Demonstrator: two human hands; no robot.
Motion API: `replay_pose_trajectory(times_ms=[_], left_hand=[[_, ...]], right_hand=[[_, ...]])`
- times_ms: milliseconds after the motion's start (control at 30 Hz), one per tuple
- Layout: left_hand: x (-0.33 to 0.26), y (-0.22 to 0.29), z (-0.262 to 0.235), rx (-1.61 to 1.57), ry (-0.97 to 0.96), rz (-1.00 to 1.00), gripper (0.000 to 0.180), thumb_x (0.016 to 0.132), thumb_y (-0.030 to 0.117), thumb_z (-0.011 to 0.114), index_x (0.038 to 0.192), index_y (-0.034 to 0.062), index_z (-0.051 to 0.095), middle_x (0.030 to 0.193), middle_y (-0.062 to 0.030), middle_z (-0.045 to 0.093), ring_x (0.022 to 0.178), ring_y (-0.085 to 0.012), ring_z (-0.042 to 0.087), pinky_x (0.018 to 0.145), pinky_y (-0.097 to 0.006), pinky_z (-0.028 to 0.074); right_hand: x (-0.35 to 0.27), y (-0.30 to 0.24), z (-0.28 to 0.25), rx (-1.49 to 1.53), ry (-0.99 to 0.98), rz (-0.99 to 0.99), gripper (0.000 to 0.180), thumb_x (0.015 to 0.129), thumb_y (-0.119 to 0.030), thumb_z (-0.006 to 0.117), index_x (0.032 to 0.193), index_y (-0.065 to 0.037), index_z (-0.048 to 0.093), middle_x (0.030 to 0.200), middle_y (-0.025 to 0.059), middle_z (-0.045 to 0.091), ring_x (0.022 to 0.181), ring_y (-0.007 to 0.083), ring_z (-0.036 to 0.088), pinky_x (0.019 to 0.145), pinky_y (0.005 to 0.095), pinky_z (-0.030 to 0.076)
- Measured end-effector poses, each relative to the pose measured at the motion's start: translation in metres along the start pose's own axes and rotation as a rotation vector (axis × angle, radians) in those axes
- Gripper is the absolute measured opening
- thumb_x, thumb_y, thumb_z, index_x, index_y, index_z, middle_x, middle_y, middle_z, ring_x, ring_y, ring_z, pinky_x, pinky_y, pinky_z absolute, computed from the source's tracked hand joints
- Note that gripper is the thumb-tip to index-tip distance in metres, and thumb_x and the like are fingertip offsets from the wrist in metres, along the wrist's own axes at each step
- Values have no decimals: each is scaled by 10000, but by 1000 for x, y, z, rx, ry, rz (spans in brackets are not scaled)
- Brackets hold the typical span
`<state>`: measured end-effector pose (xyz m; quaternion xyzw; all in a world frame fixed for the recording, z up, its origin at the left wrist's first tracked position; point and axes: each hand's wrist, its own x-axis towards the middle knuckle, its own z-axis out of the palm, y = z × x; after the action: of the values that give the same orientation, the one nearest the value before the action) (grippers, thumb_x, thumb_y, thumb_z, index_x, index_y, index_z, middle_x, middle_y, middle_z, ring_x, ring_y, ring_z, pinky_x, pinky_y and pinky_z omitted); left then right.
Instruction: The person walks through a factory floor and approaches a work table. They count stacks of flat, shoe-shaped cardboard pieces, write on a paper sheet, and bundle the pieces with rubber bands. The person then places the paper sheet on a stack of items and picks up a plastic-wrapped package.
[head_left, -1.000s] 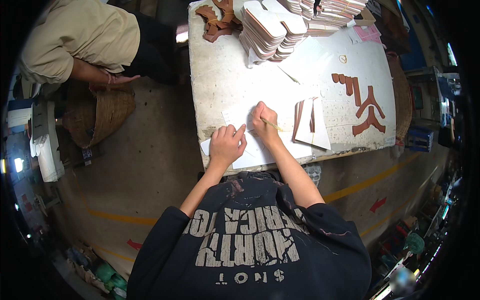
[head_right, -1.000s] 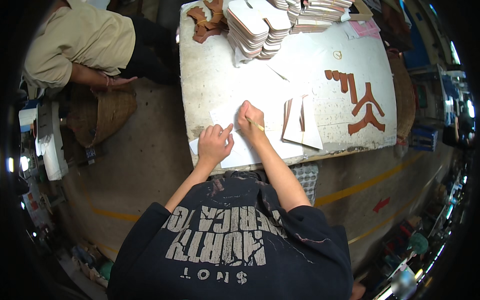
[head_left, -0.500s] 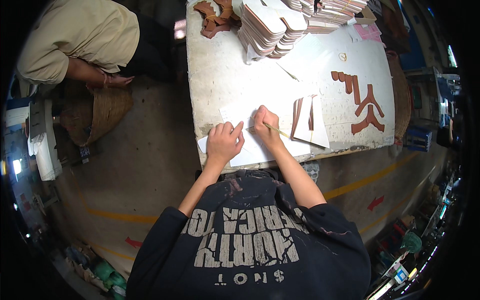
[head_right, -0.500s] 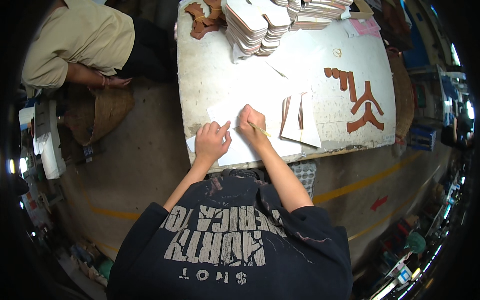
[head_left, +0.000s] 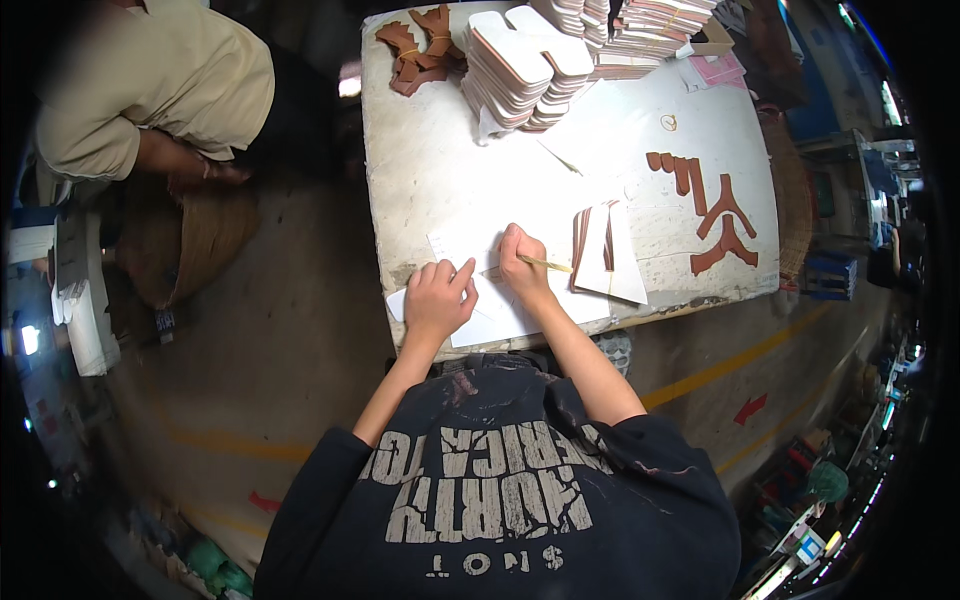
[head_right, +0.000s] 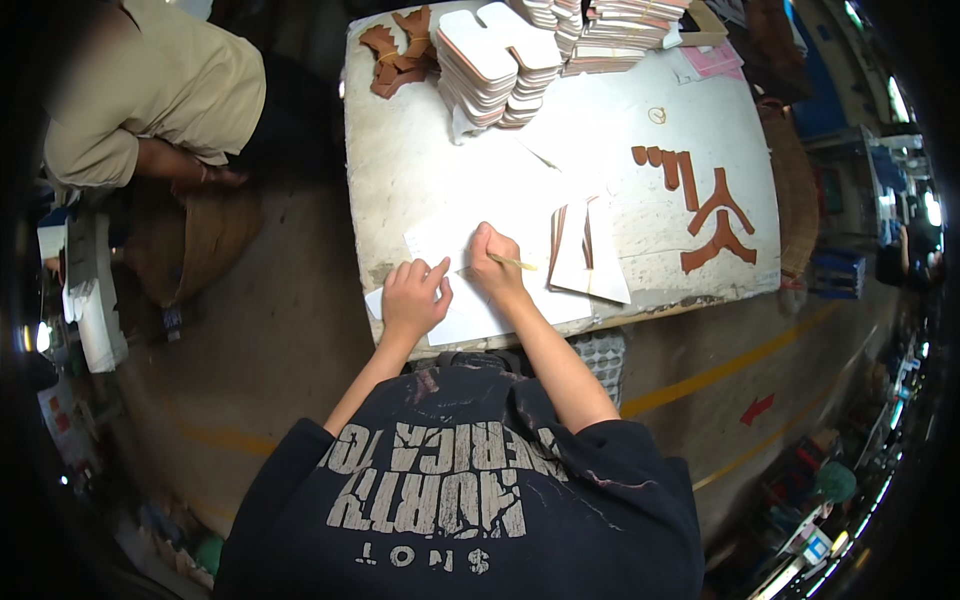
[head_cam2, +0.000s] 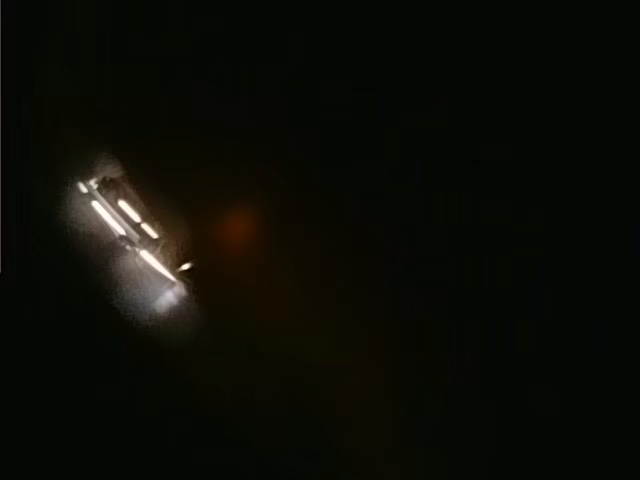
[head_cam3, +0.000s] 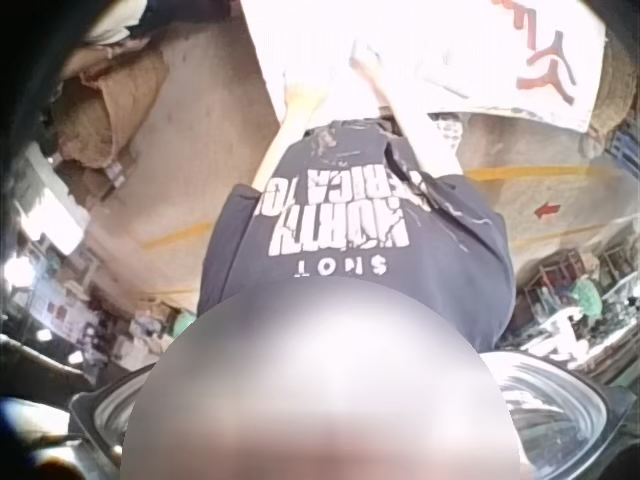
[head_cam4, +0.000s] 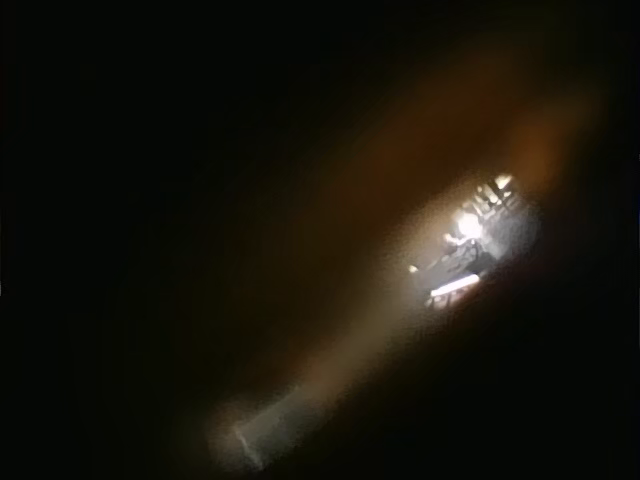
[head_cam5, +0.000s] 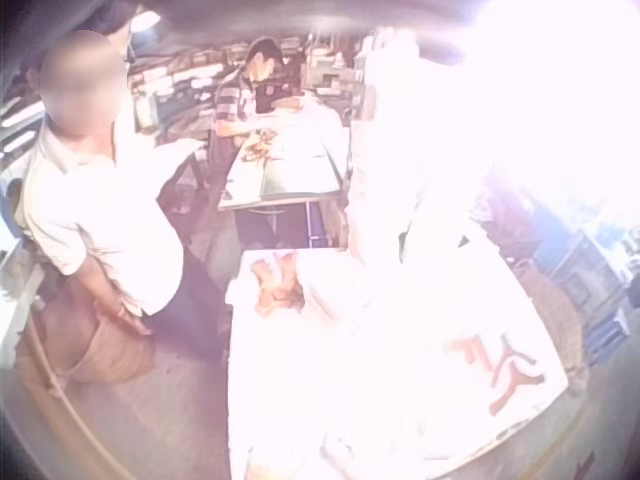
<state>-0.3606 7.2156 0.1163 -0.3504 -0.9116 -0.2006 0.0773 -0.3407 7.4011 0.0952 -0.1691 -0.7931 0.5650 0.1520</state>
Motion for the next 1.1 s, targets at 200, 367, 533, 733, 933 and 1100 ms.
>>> replay_pose_trajectory(times_ms=[200, 367, 533, 733, 933, 1100], left_hand=[[1, 1, -2, -12, -26, -14, 332, 884, 202, 724, 1205, 180, 808, 857, -22, 559, 824, -226, 581, 772, -393, 470], [1, 1, -4, -11, -23, -10, 324, 884, 211, 733, 1197, 181, 809, 845, -16, 550, 811, -220, 572, 751, -390, 461], [1, 1, -5, -3, -11, 6, 327, 883, 210, 734, 1200, 177, 809, 850, -25, 553, 820, -229, 576, 762, -394, 464], [2, 2, -5, -2, -28, 4, 332, 881, 211, 736, 1203, 170, 808, 857, -32, 562, 823, -234, 582, 772, -395, 471], [2, 1, -5, -1, -14, 11, 320, 873, 204, 742, 1181, 164, 816, 844, -32, 555, 810, -234, 579, 764, -394, 467], [2, 1, -3, 2, 8, 16, 316, 864, 200, 745, 1169, 165, 820, 836, -30, 549, 799, -234, 574, 747, -395, 461]], right_hand=[[13, -12, -11, 76, -77, 245, 413, 1152, -296, 532, 864, -19, 639, 666, 69, 548, 659, 166, 536, 653, 359, 474], [71, -44, -35, -175, 317, -16, 337, 1084, -322, 672, 953, -14, 635, 792, 116, 644, 698, 233, 611, 719, 382, 513], [201, -74, -74, -177, 588, -93, 620, 948, -475, 827, 1155, 9, 501, 1043, 226, 698, 933, 374, 702, 864, 449, 539], [259, -71, -70, -14, 366, 234, 788, 941, -412, 856, 1352, 1, 325, 1238, 248, 625, 1147, 284, 639, 973, 374, 526], [206, -50, -77, 624, 305, 20, 518, 1002, -111, 771, 1275, -128, 330, 1288, 220, 617, 1182, 239, 610, 989, 368, 525], [166, -51, -82, 991, 282, -100, 482, 972, 10, 729, 1200, -176, 347, 1475, 233, 571, 1301, 293, 598, 1070, 436, 555]])
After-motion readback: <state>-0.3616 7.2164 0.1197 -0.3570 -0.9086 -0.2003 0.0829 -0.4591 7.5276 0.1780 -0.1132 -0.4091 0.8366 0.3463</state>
